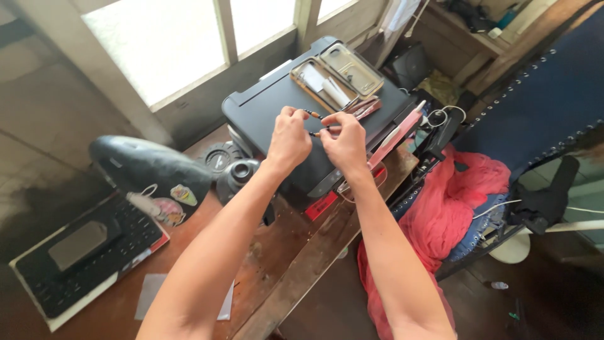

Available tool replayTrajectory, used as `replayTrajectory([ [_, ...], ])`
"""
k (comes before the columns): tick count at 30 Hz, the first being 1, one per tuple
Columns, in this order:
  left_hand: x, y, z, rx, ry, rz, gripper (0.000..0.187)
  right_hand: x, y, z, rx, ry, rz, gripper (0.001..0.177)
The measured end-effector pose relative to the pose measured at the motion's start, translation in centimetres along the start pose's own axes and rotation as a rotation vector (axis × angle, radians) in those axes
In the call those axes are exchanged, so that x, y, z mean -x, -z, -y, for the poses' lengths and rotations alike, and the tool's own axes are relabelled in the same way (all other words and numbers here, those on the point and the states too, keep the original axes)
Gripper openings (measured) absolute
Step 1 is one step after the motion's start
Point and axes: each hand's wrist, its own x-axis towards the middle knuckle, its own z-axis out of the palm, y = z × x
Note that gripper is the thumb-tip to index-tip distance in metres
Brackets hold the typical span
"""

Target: Tidying up a workspace and then assembling a white electric floor fan.

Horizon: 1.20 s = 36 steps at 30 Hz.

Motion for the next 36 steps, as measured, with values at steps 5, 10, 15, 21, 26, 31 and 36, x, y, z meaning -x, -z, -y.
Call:
replayTrajectory([
  [5,-0.5,-0.6,0.5,-0.012,0.015,0.02,0.035,-0.5,-0.2,-1.3,0.037,0.017,-0.026,0.019],
  [10,-0.5,-0.6,0.5,-0.037,0.036,0.033,0.034,-0.6,-0.4,-1.7,0.071,0.028,-0.019,0.016],
  [15,-0.6,-0.3,0.5,-0.079,0.038,0.049,0.036,-0.8,-0.7,-2.1,0.042,0.037,-0.006,0.017],
  [21,-0.9,-0.1,0.4,-0.134,0.003,0.025,0.041,-0.5,-1.0,-0.9,0.058,0.097,-0.075,0.022],
  [26,-0.2,0.8,-0.5,-0.128,0.034,0.026,0.044,0.5,-1.0,0.1,0.073,0.148,-0.09,0.02],
  [31,1.8,2.6,-2.5,-0.016,-0.036,-0.035,0.042,3.4,-0.8,3.6,0.144,0.266,-0.124,0.017],
  [36,6.8,7.8,-6.6,0.291,-0.084,-0.04,0.033,8.9,-0.8,7.5,0.016,0.259,-0.197,0.024],
])
